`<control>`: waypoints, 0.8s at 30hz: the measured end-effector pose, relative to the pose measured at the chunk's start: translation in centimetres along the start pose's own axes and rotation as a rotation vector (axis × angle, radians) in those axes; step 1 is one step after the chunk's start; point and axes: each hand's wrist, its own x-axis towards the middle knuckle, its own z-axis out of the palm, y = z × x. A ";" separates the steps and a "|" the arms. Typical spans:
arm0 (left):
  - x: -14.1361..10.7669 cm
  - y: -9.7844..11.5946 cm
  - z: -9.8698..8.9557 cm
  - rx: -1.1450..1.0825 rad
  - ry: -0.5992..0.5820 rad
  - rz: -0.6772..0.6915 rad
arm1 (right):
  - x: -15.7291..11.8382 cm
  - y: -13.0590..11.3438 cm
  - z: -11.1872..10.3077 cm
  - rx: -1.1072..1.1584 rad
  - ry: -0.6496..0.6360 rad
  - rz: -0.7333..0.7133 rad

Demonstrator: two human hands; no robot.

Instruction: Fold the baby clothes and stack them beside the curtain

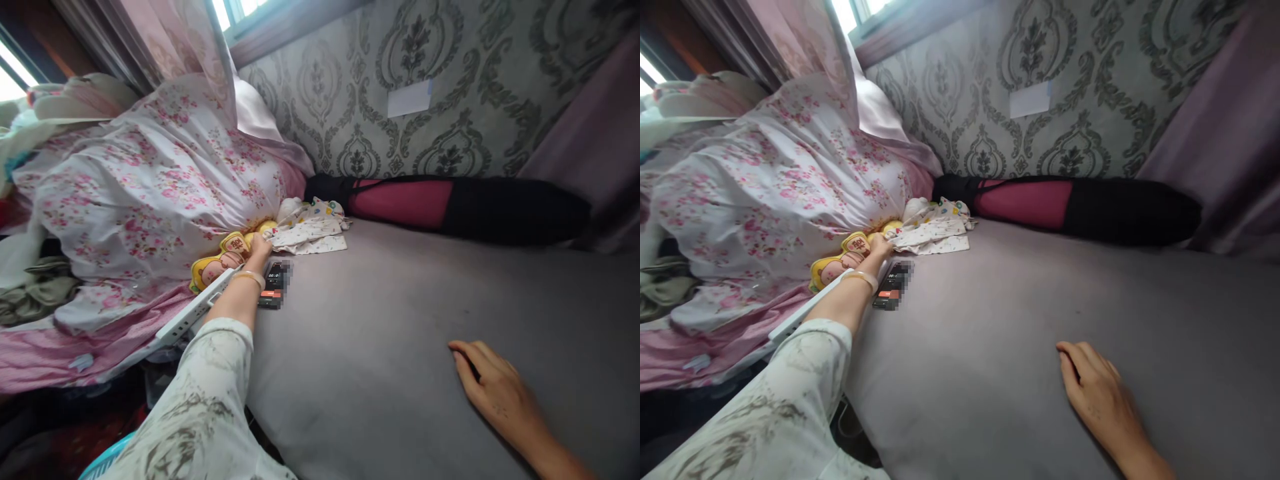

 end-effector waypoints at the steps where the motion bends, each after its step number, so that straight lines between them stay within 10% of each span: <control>1: 0.0 0.2 0.1 -0.010 -0.002 -0.008 | 0.0 0.0 0.0 -0.006 -0.002 0.000; 13: -2.5 9.4 0.3 -0.380 0.018 0.177 | 0.0 -0.2 0.0 -0.035 -0.034 0.013; 24: -13.3 18.1 -0.1 -1.051 -0.385 0.476 | 3.4 -2.5 -1.7 0.269 -0.112 0.184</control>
